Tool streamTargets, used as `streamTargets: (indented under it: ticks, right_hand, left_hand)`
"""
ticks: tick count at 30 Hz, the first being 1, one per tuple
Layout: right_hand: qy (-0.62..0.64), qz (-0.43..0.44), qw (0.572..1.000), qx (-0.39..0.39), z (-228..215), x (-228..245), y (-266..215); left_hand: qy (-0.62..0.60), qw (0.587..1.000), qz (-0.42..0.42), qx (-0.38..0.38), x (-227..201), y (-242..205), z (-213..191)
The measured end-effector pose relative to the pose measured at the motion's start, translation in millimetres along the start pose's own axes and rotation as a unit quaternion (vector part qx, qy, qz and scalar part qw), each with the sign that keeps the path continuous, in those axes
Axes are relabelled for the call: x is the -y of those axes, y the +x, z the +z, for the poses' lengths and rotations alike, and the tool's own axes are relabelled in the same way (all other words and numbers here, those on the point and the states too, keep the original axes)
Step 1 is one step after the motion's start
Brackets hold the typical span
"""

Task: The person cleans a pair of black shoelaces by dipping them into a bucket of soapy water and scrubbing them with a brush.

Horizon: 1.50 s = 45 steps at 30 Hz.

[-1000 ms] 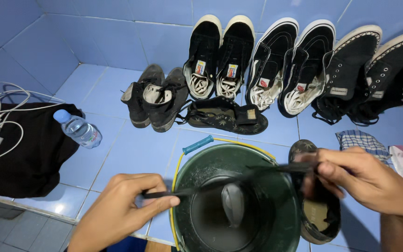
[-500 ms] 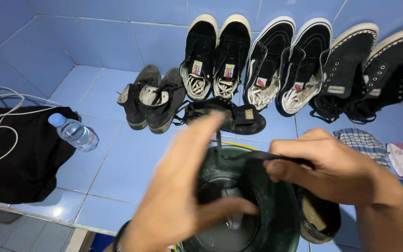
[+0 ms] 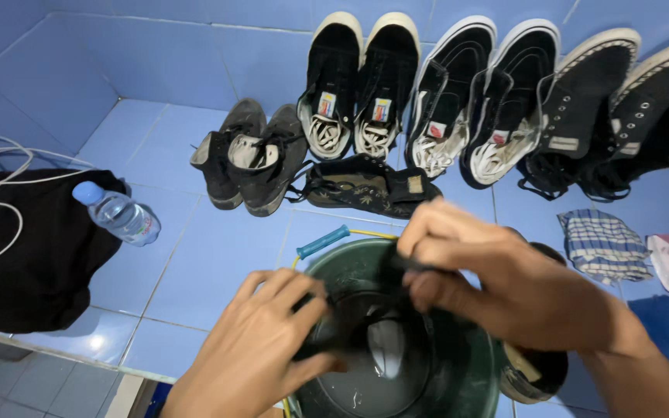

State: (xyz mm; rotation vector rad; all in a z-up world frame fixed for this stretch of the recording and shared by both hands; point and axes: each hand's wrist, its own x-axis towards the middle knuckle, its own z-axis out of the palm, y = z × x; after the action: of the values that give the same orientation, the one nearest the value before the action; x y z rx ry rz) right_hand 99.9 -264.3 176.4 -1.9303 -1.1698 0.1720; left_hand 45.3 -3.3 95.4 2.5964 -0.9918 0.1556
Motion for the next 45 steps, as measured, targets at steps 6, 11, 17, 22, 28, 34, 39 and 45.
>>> streamTargets:
  ticks: [6,11,17,22,28,34,39,45]
  right_hand:
    - [0.037,0.053,0.993,0.101,28,-6,28]
    - [-0.040,0.025,0.964,0.260,65,-54,26]
    - [-0.284,0.081,0.871,0.392,81,-73,27]
    - [-0.317,0.157,0.788,0.503,152,-101,37]
    - [-0.392,0.056,0.868,0.300,245,-168,-15]
    - [-0.318,0.210,0.767,0.516,247,-160,-24]
    - [-0.234,0.129,0.815,0.514,123,-84,27]
    - [-0.075,0.106,0.945,0.299,34,-18,36]
  left_hand:
    - [-0.045,0.998,0.006,-0.053,10,-35,1]
    - [-0.083,0.976,-0.008,-0.202,8,-46,-8]
    - [-0.199,0.952,-0.030,-0.231,18,-54,10]
    - [-0.260,0.954,-0.044,-0.144,24,-40,43]
    - [-0.337,0.929,-0.064,-0.137,21,-38,69]
    - [-0.361,0.919,-0.045,-0.154,21,-43,61]
    - [-0.304,0.934,-0.072,-0.175,24,-46,59]
    - [-0.192,0.959,-0.056,-0.200,4,-26,15]
